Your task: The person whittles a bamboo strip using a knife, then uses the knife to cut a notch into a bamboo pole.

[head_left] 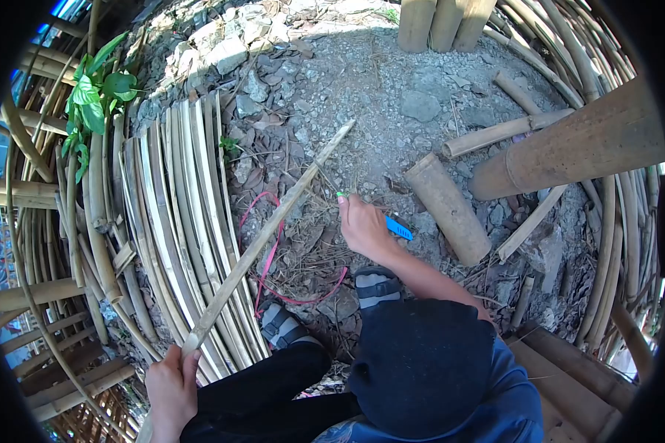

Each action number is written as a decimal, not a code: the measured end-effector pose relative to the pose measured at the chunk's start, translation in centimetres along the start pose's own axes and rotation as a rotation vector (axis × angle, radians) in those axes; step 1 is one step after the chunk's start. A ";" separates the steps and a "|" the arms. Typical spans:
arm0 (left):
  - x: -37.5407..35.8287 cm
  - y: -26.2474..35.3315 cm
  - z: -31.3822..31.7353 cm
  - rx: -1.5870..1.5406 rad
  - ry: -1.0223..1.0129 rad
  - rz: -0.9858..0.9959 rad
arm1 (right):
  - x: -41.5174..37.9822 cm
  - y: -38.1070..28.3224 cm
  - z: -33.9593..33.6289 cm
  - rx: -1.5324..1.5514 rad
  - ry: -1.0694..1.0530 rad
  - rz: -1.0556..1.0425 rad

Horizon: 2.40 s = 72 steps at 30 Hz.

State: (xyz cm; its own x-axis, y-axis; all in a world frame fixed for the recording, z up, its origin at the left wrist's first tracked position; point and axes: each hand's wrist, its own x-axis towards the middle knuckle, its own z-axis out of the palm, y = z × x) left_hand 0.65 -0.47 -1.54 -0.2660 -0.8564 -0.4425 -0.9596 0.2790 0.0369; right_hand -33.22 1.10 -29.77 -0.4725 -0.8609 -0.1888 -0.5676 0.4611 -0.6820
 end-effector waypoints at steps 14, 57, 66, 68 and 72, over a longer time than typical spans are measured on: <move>-1.1 -0.5 -2.4 0.158 0.168 0.028 | 0.7 -5.9 -4.8 0.242 -0.084 -0.205; 7.7 3.2 3.2 -1.384 0.041 0.245 | 3.5 -25.6 -11.1 1.060 -0.572 -0.107; 11.0 1.6 0.4 -1.502 0.123 0.255 | 3.8 -17.8 -7.7 1.066 -0.235 -0.212; 11.5 1.0 -1.4 -1.474 0.102 0.238 | 4.3 -17.2 -7.9 1.008 -0.184 -0.310; 11.5 -1.6 -4.8 -1.221 0.139 0.101 | 5.7 -16.1 -8.7 0.759 -0.064 -0.452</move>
State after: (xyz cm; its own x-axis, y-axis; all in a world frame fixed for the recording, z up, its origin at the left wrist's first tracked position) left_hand -1.26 -12.83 -2.34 -0.2797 -0.9144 -0.2928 -0.3706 -0.1785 0.9115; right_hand -32.60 -9.39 -13.73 -0.2592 -0.9472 0.1887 -0.0797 -0.1737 -0.9816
